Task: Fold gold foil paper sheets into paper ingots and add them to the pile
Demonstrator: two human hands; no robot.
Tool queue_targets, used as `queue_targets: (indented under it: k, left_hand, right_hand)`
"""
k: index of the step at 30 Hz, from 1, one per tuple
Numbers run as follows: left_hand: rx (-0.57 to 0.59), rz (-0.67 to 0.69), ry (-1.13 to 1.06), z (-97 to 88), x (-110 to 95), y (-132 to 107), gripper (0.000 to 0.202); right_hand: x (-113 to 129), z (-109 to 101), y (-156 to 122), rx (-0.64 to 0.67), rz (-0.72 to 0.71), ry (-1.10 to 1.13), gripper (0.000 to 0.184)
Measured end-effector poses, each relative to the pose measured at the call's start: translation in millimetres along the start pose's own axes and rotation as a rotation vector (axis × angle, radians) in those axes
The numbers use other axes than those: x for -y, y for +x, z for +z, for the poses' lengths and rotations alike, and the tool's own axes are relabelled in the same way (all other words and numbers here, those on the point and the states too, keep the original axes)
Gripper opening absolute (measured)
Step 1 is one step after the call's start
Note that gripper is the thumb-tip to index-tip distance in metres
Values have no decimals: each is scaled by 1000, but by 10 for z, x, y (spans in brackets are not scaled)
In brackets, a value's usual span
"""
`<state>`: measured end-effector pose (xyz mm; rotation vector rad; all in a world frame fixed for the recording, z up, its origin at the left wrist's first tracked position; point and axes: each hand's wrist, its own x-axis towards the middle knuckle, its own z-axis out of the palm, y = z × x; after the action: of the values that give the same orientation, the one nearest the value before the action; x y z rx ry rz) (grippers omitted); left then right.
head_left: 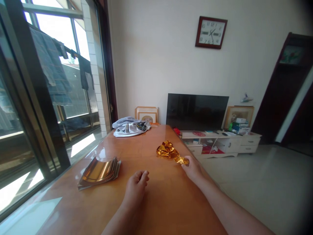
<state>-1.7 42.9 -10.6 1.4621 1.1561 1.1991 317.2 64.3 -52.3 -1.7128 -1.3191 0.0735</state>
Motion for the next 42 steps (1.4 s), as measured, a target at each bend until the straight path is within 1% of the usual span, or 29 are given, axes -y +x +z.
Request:
queue_targets:
  k: [3, 5, 12, 18, 22, 25, 30, 34, 38, 42]
  left_hand:
    - [-1, -14, -14, 0, -8, 11, 46]
    - [4, -19, -8, -2, -8, 21, 46]
    - [8, -22, 27, -16, 36, 52, 45]
    - [21, -25, 34, -8, 93, 73, 44]
    - [22, -26, 44, -7, 93, 64, 42]
    - [20, -31, 45, -6, 83, 58, 41]
    - [31, -37, 66, -4, 69, 65, 41]
    - [26, -33, 69, -2, 59, 63, 41]
    - [20, -34, 60, -7, 62, 53, 39]
    - [4, -7, 65, -39, 64, 63, 40]
  right_hand:
    - [-61, 74, 73, 10, -4, -17, 41]
    - [-87, 105, 120, 14, -9, -41, 42]
    - [-153, 123, 238, 34, -43, -127, 27]
    - [-155, 188, 328, 43, -64, -154, 26]
    - [-135, 249, 411, 53, -81, -154, 22]
    - [-125, 312, 485, 59, -90, -148, 22]
    - [-134, 419, 585, 54, -80, -123, 29]
    - [-152, 445, 594, 46, -52, -85, 38]
    - [-136, 394, 512, 35, -11, -36, 46]
    - [-75, 282, 369, 19, 46, 32, 53]
